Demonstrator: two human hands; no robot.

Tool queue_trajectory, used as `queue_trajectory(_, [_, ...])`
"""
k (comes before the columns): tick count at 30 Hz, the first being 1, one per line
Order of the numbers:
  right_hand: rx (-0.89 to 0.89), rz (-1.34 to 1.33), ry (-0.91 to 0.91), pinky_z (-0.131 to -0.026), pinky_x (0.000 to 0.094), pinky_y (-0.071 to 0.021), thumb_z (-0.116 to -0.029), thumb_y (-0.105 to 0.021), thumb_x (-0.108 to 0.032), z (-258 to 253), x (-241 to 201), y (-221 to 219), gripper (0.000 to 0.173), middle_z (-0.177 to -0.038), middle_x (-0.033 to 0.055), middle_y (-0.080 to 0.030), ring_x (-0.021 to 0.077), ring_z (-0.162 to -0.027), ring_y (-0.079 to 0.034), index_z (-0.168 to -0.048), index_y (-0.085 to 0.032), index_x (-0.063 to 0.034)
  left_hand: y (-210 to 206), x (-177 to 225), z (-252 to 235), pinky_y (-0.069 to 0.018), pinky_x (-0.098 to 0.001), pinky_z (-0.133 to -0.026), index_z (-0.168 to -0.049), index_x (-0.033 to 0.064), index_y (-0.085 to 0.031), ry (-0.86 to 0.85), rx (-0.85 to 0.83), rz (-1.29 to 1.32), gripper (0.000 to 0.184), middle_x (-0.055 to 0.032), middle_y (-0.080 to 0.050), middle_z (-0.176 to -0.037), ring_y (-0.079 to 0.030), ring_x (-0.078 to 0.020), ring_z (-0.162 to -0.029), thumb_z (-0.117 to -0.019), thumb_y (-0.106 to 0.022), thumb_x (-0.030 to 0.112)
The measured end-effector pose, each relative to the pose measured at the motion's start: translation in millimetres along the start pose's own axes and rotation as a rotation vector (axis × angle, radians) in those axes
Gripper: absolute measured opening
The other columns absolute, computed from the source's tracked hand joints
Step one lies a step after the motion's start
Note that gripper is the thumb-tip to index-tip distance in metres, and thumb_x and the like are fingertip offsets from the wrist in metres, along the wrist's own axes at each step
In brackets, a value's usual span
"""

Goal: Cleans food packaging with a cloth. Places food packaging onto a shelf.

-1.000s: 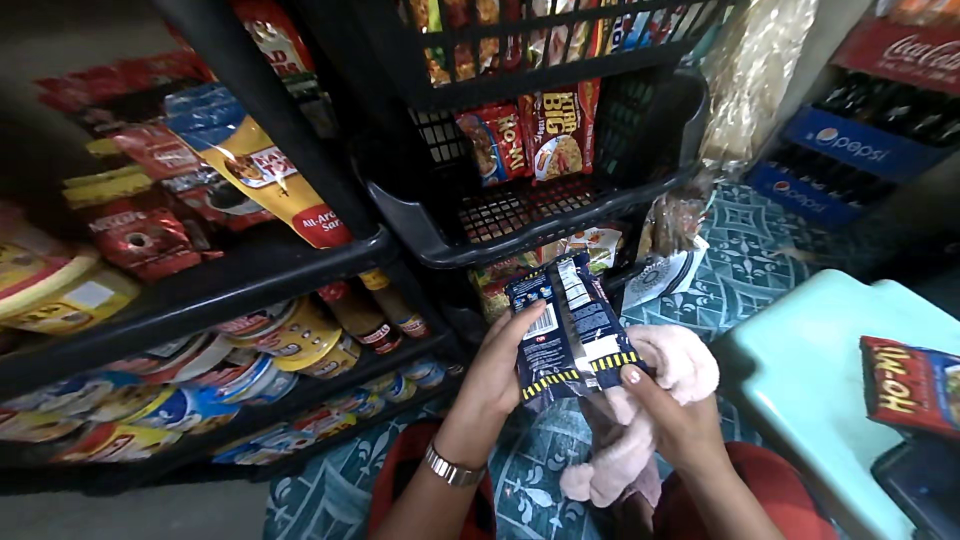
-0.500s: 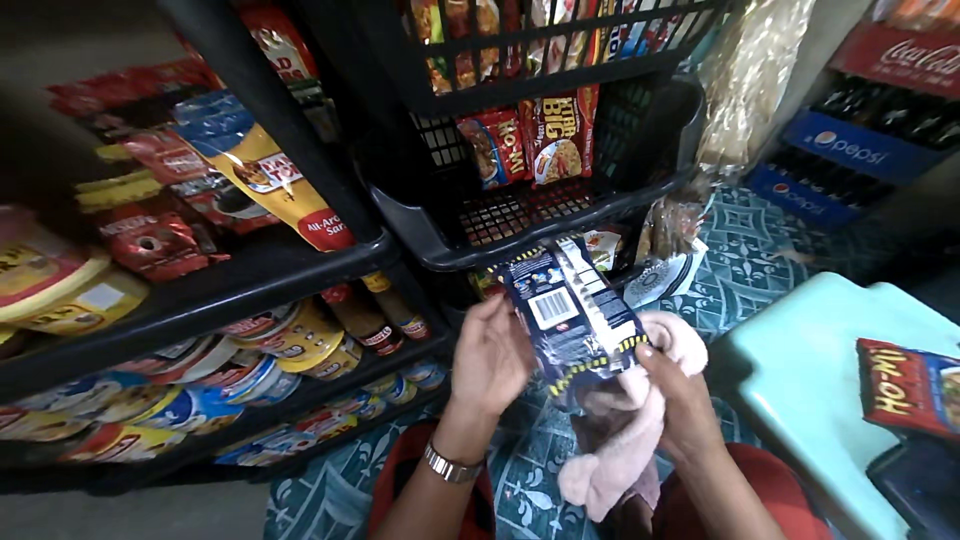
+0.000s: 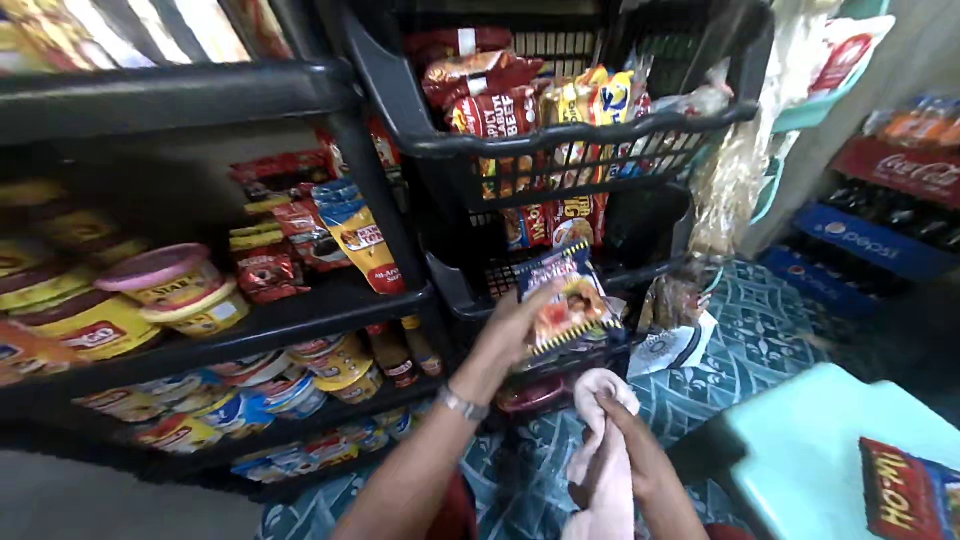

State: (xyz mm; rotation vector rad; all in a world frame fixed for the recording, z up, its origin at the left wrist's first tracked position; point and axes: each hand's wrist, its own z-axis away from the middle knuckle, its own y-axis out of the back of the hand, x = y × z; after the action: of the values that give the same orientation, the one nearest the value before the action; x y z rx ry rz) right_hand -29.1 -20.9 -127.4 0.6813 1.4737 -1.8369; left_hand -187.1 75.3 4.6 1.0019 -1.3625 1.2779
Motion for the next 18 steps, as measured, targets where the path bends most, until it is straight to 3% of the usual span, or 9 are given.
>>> queue_trajectory(1, [0.033,-0.024,0.017,-0.065,0.0316,-0.0629,-0.1018,-0.054,-0.016,-0.8,-3.5,2.3,0.021,-0.085,0.007,-0.072,0.0129,-0.072,-0.071,-0.119,-0.059,-0.0031,2.3,14.0,-12.6,-0.0596,-0.0328,-0.073,-0.13,0.0029,-0.058,-0.039,0.034,-0.077,0.042,-0.0099,-0.071,-0.097,-0.069,-0.0159,-0.081,-0.0995,-0.066,0.031])
queue_trajectory(3, [0.088,-0.078,0.057,-0.067,0.0311,-0.0633,-0.1022,-0.051,-0.013,-0.6,-10.9,5.3,0.021,-0.087,0.0064,-0.072,0.0121,-0.075,-0.072,-0.119,-0.058,-0.0035,11.5,36.0,-45.5,-0.0577,-0.0422,-0.086,-0.139,0.0046,-0.052,-0.136,0.119,-0.287,0.061,-0.0142,-0.068,-0.115,-0.068,-0.0216,-0.098,-0.0931,-0.073,0.038])
queue_trajectory(5, [0.122,-0.114,0.079,-0.065,0.0309,-0.0634,-0.1028,-0.05,-0.013,0.2,-17.2,5.4,0.019,-0.085,0.0063,-0.073,0.0117,-0.073,-0.072,-0.116,-0.059,-0.0038,18.3,55.1,-88.5,-0.051,-0.0508,-0.1,-0.141,0.0006,-0.05,-0.196,0.232,-0.528,0.067,-0.0208,-0.062,-0.129,-0.062,-0.0302,-0.117,-0.0896,-0.078,0.033])
queue_trajectory(7, [0.137,-0.139,0.079,-0.065,0.0313,-0.0632,-0.1026,-0.051,-0.012,0.4,-19.0,6.7,0.017,-0.085,0.0065,-0.072,0.0121,-0.073,-0.072,-0.114,-0.06,-0.0039,27.7,63.3,-121.4,-0.0474,-0.0624,-0.098,-0.128,-0.0012,-0.064,-0.237,0.322,-0.909,0.053,-0.0273,-0.065,-0.123,-0.062,-0.0416,-0.115,-0.0917,-0.076,0.035])
queue_trajectory(9, [0.157,-0.14,0.076,-0.068,0.0315,-0.0631,-0.1015,-0.053,-0.012,0.2,-19.0,7.4,0.018,-0.087,0.0071,-0.073,0.0124,-0.075,-0.072,-0.115,-0.061,-0.0032,29.5,69.5,-131.2,-0.0426,-0.0709,-0.098,-0.127,-0.0036,-0.064,-0.151,0.332,-1.249,0.049,-0.0329,-0.062,-0.128,-0.058,-0.0515,-0.122,-0.1008,-0.062,0.037])
queue_trajectory(11, [0.156,-0.141,0.086,-0.07,0.0319,-0.0633,-0.1002,-0.055,-0.011,-0.3,-18.4,8.2,0.021,-0.09,0.0083,-0.073,0.0133,-0.079,-0.073,-0.118,-0.06,-0.0019,35.6,63.3,-148.9,-0.0409,-0.0694,-0.103,-0.131,-0.0044,-0.061,-0.159,0.273,-1.463,0.043,-0.0325,-0.059,-0.133,-0.055,-0.0511,-0.127,-0.1077,-0.049,0.03])
queue_trajectory(14, [0.16,-0.143,0.081,-0.073,0.032,-0.0631,-0.0993,-0.056,-0.01,1.8,-21.2,7.7,0.027,-0.095,0.0086,-0.073,0.0136,-0.082,-0.073,-0.125,-0.056,-0.0021,50.5,59.2,-174.9,-0.0344,-0.0632,-0.114,-0.138,-0.0083,-0.054,-0.085,0.141,-1.529,0.041,-0.0323,-0.053,-0.142,-0.047,-0.0485,-0.137,-0.1066,-0.052,0.017])
queue_trajectory(16, [0.168,-0.144,0.07,-0.073,0.0321,-0.0634,-0.0995,-0.056,-0.011,1.7,-23.1,9.9,0.028,-0.095,0.0089,-0.073,0.0138,-0.082,-0.073,-0.126,-0.056,-0.0023,78.7,43.9,-203.9,-0.0322,-0.0588,-0.117,-0.143,-0.0076,-0.05,0.023,0.227,-1.411,0.048,-0.0298,-0.049,-0.148,-0.043,-0.0446,-0.141,-0.1072,-0.053,0.024])
queue_trajectory(18, [0.199,-0.155,0.069,-0.072,0.0315,-0.0635,-0.1,-0.056,-0.009,1.9,-24.8,8.8,0.024,-0.092,0.009,-0.074,0.0134,-0.08,-0.073,-0.123,-0.058,-0.0012,108.9,23.6,-229.7,-0.0349,-0.0581,-0.116,-0.142,-0.0041,-0.052,0.031,0.319,-1.413,0.051,-0.0275,-0.052,-0.146,-0.047,-0.0425,-0.139,-0.1079,-0.05,0.033])
